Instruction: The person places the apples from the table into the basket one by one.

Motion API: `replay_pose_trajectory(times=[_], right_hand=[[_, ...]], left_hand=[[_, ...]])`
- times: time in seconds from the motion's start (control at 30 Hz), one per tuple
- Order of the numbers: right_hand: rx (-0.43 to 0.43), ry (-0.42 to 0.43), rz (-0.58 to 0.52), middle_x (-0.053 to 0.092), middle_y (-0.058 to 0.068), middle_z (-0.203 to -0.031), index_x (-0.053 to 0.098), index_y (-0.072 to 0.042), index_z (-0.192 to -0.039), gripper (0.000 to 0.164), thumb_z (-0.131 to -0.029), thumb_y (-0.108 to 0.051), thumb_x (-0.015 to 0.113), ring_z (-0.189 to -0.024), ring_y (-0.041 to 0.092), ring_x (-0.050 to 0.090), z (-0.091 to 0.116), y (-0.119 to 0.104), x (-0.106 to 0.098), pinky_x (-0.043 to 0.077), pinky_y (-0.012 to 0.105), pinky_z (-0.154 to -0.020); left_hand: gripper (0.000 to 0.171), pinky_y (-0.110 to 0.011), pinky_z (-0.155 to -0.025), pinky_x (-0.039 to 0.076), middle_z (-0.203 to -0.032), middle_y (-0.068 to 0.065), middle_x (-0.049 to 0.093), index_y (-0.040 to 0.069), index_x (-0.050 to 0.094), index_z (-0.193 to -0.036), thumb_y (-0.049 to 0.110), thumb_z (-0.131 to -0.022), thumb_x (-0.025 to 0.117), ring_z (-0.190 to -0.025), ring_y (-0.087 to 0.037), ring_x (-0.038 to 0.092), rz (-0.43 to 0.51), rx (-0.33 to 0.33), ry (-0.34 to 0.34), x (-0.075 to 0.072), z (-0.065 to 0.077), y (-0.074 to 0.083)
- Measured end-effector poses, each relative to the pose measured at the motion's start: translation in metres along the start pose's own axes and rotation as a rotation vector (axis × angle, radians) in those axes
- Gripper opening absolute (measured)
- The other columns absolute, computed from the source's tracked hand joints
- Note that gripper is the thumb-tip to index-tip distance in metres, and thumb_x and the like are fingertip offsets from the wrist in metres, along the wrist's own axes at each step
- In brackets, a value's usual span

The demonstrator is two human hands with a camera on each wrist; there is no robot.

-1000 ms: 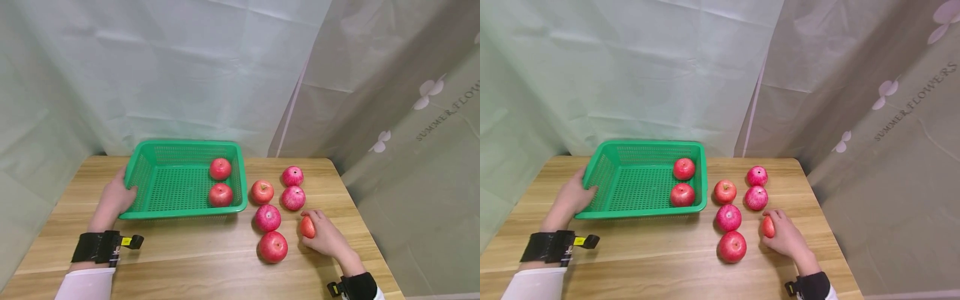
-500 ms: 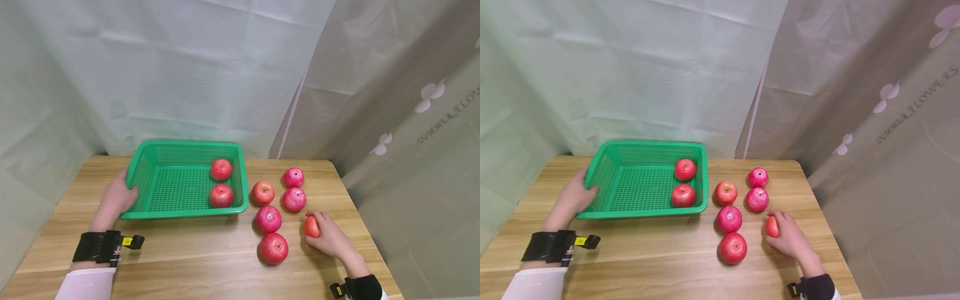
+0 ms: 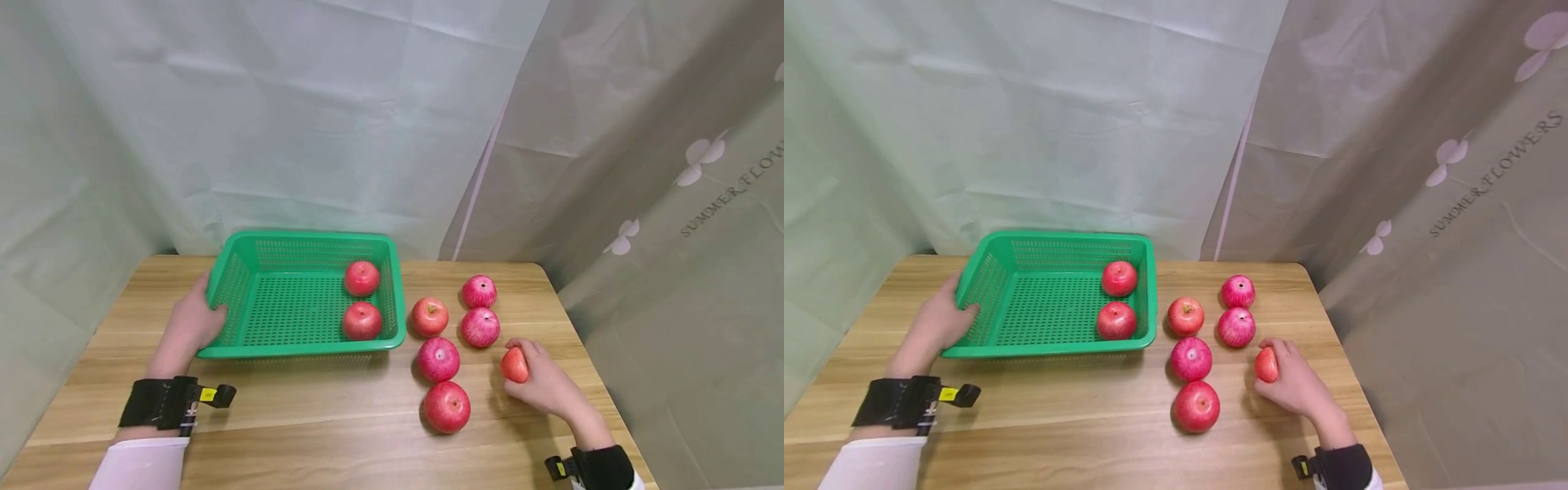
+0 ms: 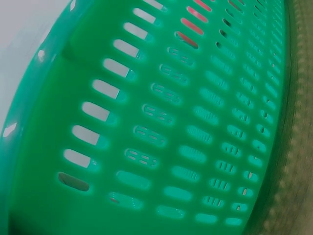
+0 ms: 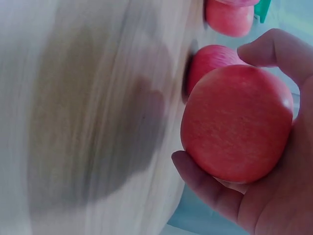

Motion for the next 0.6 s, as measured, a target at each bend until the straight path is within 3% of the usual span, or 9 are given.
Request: replay_pose_trajectory(times=[0.6], right_hand=[[-0.078,0.058,0.019,0.056,0.021,-0.132,0.057,-0.005,-0.136,0.062,-0.082,-0.015,0.085,-0.101,0.031,0.062,0.0,-0.016,-0.024,0.059,0.047,-0.078]], left_hand=[[0.077,-0.054,-0.075,0.051,-0.143,-0.051,0.04,-0.007,0.002,-0.167,0.01,-0.108,0.047,-0.102,-0.051,0.057,0.009,-0.026,-0.012,0.0,-0.001,0.0]])
Point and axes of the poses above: each hand's wrist, its own z-axis away from the middle knuckle, its own x-axis out of the palm, y = z × x, the point moved 5 cm from there along -z, towards the middle knuckle
